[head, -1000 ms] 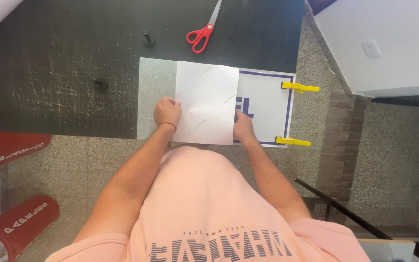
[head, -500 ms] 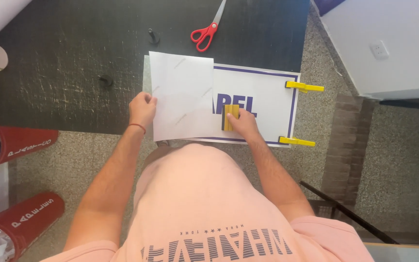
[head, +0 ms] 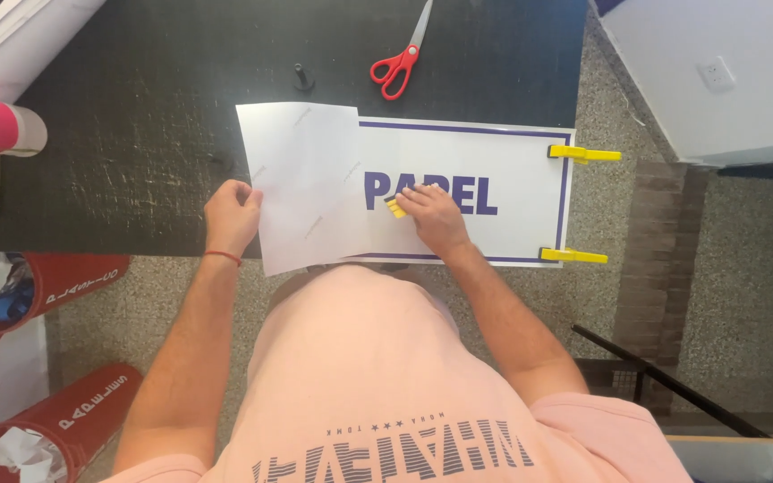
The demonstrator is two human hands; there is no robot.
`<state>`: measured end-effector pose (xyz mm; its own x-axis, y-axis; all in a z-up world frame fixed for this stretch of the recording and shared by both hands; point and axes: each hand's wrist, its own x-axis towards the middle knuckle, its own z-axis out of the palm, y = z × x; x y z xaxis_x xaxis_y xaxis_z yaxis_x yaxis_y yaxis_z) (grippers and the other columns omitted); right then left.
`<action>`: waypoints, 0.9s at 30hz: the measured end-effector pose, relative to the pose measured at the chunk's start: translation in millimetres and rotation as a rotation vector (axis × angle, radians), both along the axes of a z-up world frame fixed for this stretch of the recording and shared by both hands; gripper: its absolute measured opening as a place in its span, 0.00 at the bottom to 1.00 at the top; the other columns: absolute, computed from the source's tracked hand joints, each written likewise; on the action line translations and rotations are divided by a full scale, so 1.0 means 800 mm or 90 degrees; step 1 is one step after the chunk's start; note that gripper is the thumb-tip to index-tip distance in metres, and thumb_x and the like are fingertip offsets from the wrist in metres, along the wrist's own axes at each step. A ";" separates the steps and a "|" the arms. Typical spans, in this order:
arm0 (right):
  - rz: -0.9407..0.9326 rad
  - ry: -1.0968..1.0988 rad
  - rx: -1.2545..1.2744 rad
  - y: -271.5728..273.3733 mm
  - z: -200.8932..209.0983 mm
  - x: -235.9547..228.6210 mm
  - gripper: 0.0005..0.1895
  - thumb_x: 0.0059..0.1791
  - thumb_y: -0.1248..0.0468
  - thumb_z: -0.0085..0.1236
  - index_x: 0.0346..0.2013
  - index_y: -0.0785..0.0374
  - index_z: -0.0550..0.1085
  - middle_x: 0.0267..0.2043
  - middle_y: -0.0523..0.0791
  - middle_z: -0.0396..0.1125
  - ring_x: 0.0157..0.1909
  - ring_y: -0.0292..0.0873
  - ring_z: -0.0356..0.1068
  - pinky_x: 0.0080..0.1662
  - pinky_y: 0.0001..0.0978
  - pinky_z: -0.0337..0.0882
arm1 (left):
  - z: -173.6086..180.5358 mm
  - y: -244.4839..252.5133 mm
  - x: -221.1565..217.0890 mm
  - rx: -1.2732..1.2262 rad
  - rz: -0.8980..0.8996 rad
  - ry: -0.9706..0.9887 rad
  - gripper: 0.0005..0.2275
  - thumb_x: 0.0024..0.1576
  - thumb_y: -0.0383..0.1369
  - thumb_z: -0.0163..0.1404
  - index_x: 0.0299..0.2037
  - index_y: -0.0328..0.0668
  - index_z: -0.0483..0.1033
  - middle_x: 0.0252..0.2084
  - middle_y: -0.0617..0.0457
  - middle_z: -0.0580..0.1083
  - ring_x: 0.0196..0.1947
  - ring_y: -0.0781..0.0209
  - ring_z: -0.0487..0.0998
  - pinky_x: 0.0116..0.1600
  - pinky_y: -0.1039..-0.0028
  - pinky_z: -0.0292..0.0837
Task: The person retrieves a squeegee and scissors from a bag, then applies a clear transfer sheet over a 'PAPEL' sign. They smooth the sheet with the squeegee, trim the excess with scissors, and peel off the backing to leave the sticker applied.
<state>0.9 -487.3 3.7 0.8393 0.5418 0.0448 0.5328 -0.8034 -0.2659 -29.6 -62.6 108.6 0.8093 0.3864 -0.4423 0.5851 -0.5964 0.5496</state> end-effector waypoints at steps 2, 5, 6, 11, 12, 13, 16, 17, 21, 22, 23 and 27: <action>0.047 -0.016 -0.029 0.013 -0.015 -0.005 0.22 0.60 0.66 0.61 0.67 0.43 0.81 0.69 0.37 0.78 0.75 0.42 0.71 0.78 0.44 0.64 | 0.005 0.005 -0.002 -0.003 0.010 0.006 0.13 0.72 0.39 0.58 0.57 0.39 0.83 0.58 0.38 0.83 0.63 0.37 0.82 0.61 0.49 0.84; 0.102 -0.050 -0.068 0.030 -0.033 0.000 0.23 0.59 0.67 0.63 0.69 0.48 0.81 0.72 0.40 0.76 0.78 0.43 0.69 0.80 0.46 0.61 | 0.014 0.009 -0.003 -0.009 0.029 0.015 0.12 0.72 0.39 0.58 0.58 0.39 0.83 0.58 0.38 0.83 0.64 0.38 0.82 0.61 0.49 0.84; 0.106 -0.070 -0.078 0.035 -0.038 0.003 0.25 0.58 0.67 0.64 0.70 0.49 0.81 0.73 0.41 0.76 0.78 0.43 0.69 0.80 0.46 0.61 | 0.017 0.008 -0.002 -0.012 0.034 0.018 0.12 0.72 0.38 0.59 0.58 0.39 0.83 0.58 0.39 0.83 0.64 0.38 0.82 0.61 0.49 0.83; 0.096 -0.030 -0.121 0.072 -0.059 0.062 0.28 0.59 0.67 0.63 0.74 0.45 0.77 0.76 0.38 0.72 0.81 0.42 0.66 0.82 0.45 0.59 | 0.032 0.004 -0.005 -0.010 0.030 -0.002 0.11 0.71 0.36 0.59 0.56 0.37 0.82 0.56 0.37 0.83 0.61 0.36 0.83 0.58 0.49 0.84; 0.094 -0.027 -0.133 0.080 -0.063 0.076 0.29 0.58 0.68 0.63 0.74 0.45 0.77 0.76 0.38 0.72 0.81 0.41 0.66 0.82 0.45 0.58 | 0.035 0.003 -0.005 -0.016 0.036 0.001 0.10 0.72 0.36 0.59 0.56 0.37 0.82 0.56 0.37 0.83 0.61 0.37 0.83 0.57 0.50 0.85; 0.096 -0.028 -0.133 0.087 -0.064 0.089 0.29 0.58 0.68 0.63 0.74 0.45 0.77 0.76 0.38 0.72 0.81 0.41 0.66 0.82 0.45 0.58 | 0.038 0.001 -0.001 -0.017 0.037 0.000 0.10 0.72 0.36 0.59 0.56 0.37 0.82 0.56 0.37 0.83 0.61 0.37 0.83 0.57 0.50 0.85; 0.102 -0.017 -0.127 0.108 -0.067 0.113 0.29 0.58 0.68 0.63 0.75 0.46 0.77 0.76 0.40 0.72 0.82 0.42 0.64 0.82 0.47 0.58 | 0.048 -0.002 -0.003 -0.022 0.051 0.003 0.10 0.72 0.36 0.59 0.56 0.37 0.82 0.55 0.37 0.83 0.61 0.37 0.84 0.57 0.50 0.85; 0.095 -0.013 -0.128 0.114 -0.068 0.121 0.30 0.58 0.69 0.62 0.76 0.47 0.76 0.77 0.41 0.70 0.82 0.43 0.63 0.82 0.47 0.57 | 0.052 -0.003 -0.002 -0.026 0.050 0.002 0.11 0.72 0.35 0.59 0.56 0.36 0.81 0.55 0.36 0.83 0.61 0.36 0.84 0.57 0.50 0.85; 0.075 -0.033 -0.137 0.141 -0.039 0.144 0.28 0.58 0.71 0.63 0.74 0.49 0.78 0.75 0.44 0.72 0.81 0.45 0.65 0.80 0.48 0.60 | 0.058 -0.002 -0.003 -0.034 0.048 0.010 0.11 0.72 0.35 0.58 0.57 0.36 0.81 0.55 0.35 0.83 0.60 0.36 0.84 0.55 0.50 0.86; 0.077 -0.032 -0.137 0.145 -0.045 0.153 0.28 0.58 0.71 0.63 0.74 0.49 0.78 0.75 0.44 0.72 0.81 0.45 0.65 0.80 0.48 0.60 | 0.059 -0.001 -0.002 -0.033 0.050 0.010 0.11 0.72 0.35 0.58 0.57 0.36 0.81 0.55 0.35 0.83 0.60 0.36 0.84 0.55 0.50 0.86; 0.071 -0.041 -0.137 0.149 -0.052 0.161 0.28 0.58 0.71 0.64 0.73 0.50 0.79 0.74 0.44 0.72 0.80 0.47 0.66 0.79 0.50 0.62 | 0.061 -0.001 -0.002 -0.036 0.048 0.010 0.11 0.72 0.35 0.58 0.56 0.35 0.81 0.55 0.35 0.83 0.60 0.36 0.84 0.55 0.50 0.86; 0.063 -0.086 -0.130 0.159 -0.087 0.204 0.26 0.57 0.69 0.64 0.70 0.51 0.82 0.71 0.46 0.76 0.76 0.50 0.71 0.74 0.53 0.68 | 0.058 0.001 -0.003 -0.044 0.048 0.005 0.10 0.72 0.34 0.58 0.56 0.35 0.80 0.55 0.35 0.83 0.60 0.36 0.84 0.55 0.50 0.87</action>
<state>164.1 -360.2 -66.2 0.7757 0.6302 0.0337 0.6310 -0.7753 -0.0251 -31.6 -61.8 154.8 0.7760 0.4139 -0.4759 0.6307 -0.5116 0.5835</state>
